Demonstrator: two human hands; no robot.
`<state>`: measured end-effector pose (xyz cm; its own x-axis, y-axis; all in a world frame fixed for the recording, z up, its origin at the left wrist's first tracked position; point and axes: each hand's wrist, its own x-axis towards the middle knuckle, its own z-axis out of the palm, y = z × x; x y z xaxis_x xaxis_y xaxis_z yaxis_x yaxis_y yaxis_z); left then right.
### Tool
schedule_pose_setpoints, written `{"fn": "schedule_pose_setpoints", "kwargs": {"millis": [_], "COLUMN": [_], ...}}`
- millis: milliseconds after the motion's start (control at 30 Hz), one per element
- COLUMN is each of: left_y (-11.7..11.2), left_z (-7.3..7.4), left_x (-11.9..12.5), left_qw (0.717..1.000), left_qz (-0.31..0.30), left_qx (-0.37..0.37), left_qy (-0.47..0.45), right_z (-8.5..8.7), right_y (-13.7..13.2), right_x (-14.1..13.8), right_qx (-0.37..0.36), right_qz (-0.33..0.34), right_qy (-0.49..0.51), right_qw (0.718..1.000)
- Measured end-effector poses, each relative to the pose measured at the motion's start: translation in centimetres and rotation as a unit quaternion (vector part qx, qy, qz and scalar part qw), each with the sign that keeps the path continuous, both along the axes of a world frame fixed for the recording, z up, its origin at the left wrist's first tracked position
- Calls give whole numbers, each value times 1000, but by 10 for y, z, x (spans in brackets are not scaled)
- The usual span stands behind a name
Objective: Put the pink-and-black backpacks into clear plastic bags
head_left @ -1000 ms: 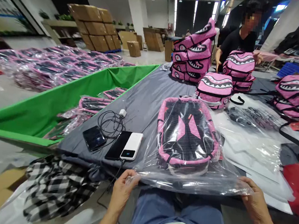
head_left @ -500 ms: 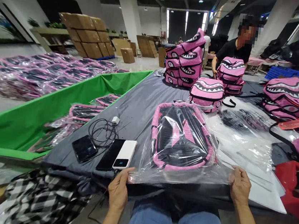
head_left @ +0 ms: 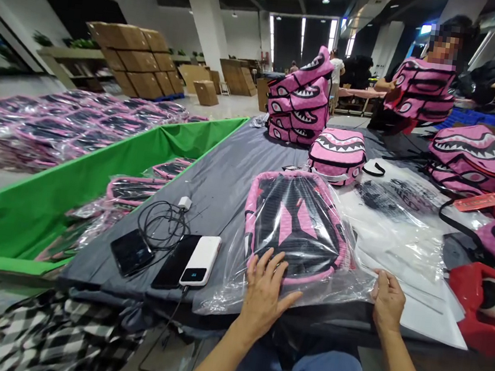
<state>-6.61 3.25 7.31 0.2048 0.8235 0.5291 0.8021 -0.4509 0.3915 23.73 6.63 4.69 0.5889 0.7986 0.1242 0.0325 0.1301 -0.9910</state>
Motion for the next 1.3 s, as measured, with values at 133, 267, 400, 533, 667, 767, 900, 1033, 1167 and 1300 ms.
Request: {"fn": "schedule_pose_setpoints", "kwargs": {"millis": [133, 267, 400, 533, 667, 767, 900, 1033, 1167, 1300], "left_y": [17, 22, 27, 30, 33, 39, 48, 51, 52, 53], "left_z": [6, 7, 11, 14, 14, 12, 10, 12, 14, 14], "left_x": [4, -8, -10, -5, -2, 0, 0, -2, -5, -6], "left_qw": [995, 983, 970, 973, 978, 974, 952, 937, 930, 931], "left_qz": [-43, -78, -90, -110, -115, -98, -100, -111, -107, -109], "left_qx": [-68, -110, -149, -145, -120, -137, -205, -238, -254, -263], "left_qy": [-51, -122, -167, -143, -128, -149, -205, -229, -242, -230], "right_z": [0, -1, -1, 1, 0, -1, -3, -5, 5, 32], "right_y": [-1, -1, -3, -4, -8, -12, -9, 8, 6, -31], "right_x": [2, 3, 5, 7, 7, 12, 19, 16, 27, 83], "right_qx": [-8, -3, 7, 5, 0, -15, -62, -148, -150, -109], "right_qz": [11, 11, 3, 12, 3, -9, 6, 55, 55, -36], "right_qy": [5, 12, -7, -19, -27, -25, -32, -9, -32, -104], "right_qw": [1000, 1000, 1000, 1000, 1000, 1000, 998, 987, 987, 988]}}
